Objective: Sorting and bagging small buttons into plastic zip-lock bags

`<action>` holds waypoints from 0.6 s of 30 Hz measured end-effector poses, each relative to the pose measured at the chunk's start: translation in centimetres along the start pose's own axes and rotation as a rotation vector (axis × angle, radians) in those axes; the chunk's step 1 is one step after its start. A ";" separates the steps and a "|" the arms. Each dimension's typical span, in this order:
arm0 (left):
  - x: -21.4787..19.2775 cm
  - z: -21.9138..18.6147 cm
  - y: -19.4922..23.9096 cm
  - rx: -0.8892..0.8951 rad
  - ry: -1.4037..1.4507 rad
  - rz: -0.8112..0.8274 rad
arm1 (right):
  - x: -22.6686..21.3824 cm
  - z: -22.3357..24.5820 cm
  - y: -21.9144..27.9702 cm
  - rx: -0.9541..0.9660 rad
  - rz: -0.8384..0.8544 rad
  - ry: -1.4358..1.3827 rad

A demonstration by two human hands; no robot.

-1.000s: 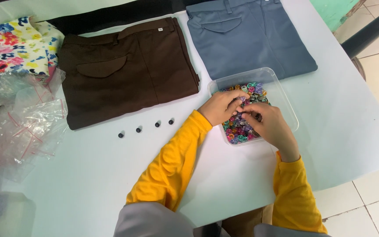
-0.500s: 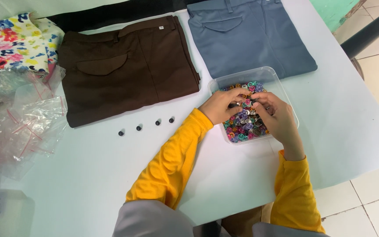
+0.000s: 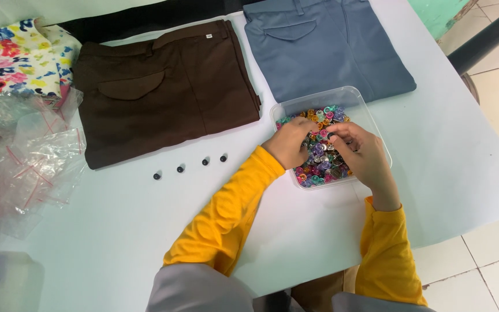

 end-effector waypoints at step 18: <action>-1.6 -3.8 1.5 -0.256 -0.602 0.121 | -0.2 1.1 -0.1 0.002 0.028 -0.019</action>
Point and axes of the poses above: each hand's wrist, its own y-axis away from the middle knuckle, its own x-axis out of the palm, z = x × y, the point moved 4 cm from there along -y, towards the middle knuckle, and after that the axes turned 4 degrees about y, right-handed, at the moved point
